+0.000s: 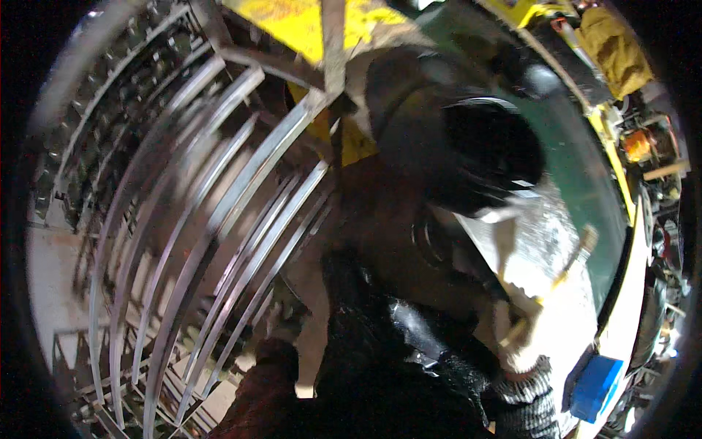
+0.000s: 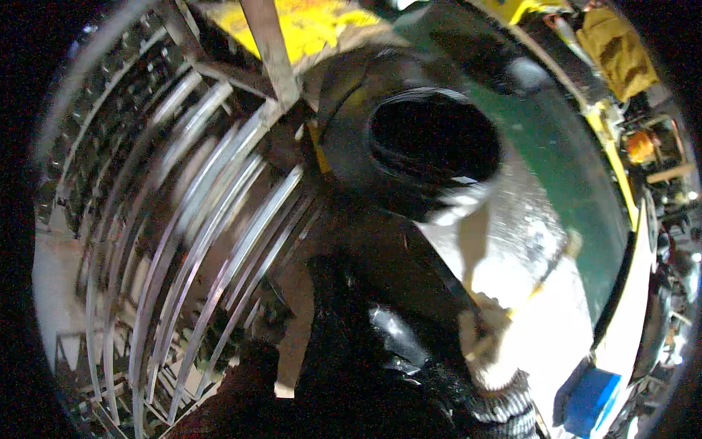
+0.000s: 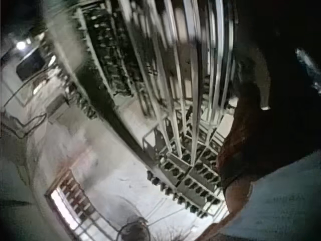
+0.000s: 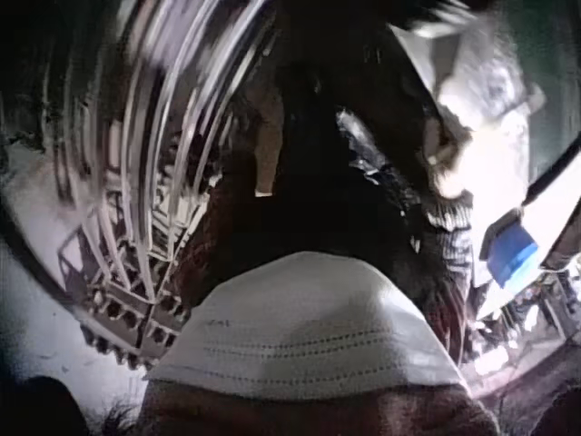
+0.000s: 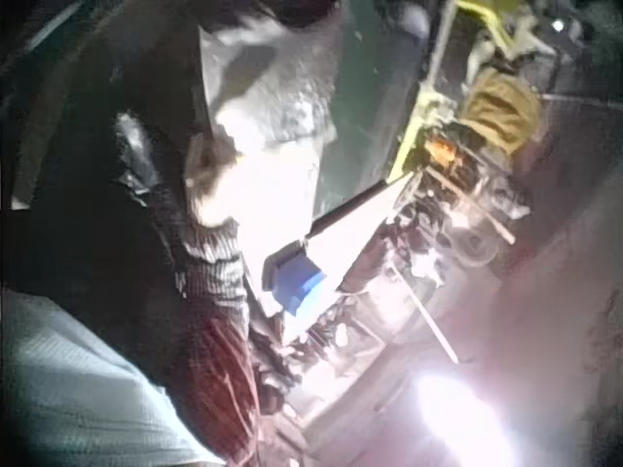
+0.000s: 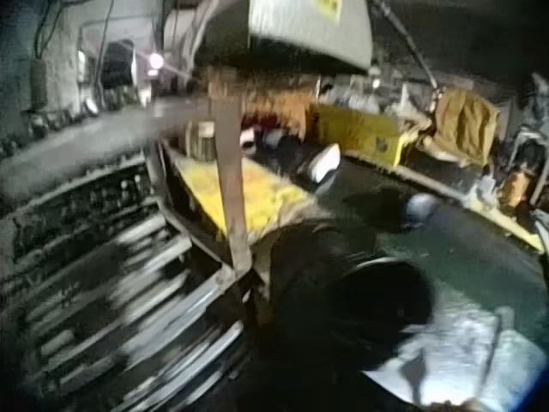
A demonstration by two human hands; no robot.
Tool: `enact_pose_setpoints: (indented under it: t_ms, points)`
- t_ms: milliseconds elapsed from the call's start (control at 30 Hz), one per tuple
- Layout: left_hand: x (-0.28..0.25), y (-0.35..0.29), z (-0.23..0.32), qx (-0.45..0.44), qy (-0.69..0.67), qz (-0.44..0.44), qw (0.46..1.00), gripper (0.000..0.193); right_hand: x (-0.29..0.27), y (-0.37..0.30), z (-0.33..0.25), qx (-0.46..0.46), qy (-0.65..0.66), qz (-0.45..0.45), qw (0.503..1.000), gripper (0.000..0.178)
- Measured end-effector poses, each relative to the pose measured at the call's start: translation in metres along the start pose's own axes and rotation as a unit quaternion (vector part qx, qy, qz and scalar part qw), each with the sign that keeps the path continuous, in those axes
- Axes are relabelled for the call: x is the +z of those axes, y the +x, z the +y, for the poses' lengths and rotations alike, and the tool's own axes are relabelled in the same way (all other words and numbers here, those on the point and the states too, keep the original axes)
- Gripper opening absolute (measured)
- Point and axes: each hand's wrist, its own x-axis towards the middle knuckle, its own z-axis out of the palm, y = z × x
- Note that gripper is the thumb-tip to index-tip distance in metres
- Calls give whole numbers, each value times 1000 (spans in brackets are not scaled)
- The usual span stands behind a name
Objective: The recorder uses a brush to apply a white adhesive or coating to shoe soles and components on a factory workbench.
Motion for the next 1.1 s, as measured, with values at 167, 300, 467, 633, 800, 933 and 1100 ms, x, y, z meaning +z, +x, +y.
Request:
enact_pose_setpoints:
  t_ms: [167,300,467,633,800,933,1100]
  points:
    - [71,-146,17,-113,182,-160,964,41,-44,11,-27,-66,-113,42,990,22]
    - [155,-222,36,-194,197,-374,885,50,-117,-28,-34,-50,-33,89,994,20]
    - [251,-254,-32,-228,195,-531,792,85,-207,-110,-3,40,-19,256,966,28]
    - [319,-270,-105,-271,236,-556,749,54,-333,-243,80,212,64,392,893,19]
    - [342,-297,-177,-250,282,-502,778,57,-402,-293,136,283,-111,409,861,24]
    - [314,-274,-189,-363,242,-462,772,67,-392,-289,167,352,-86,329,872,26]
    - [294,-290,-176,-320,300,-321,839,73,-398,-299,144,331,22,385,861,20]
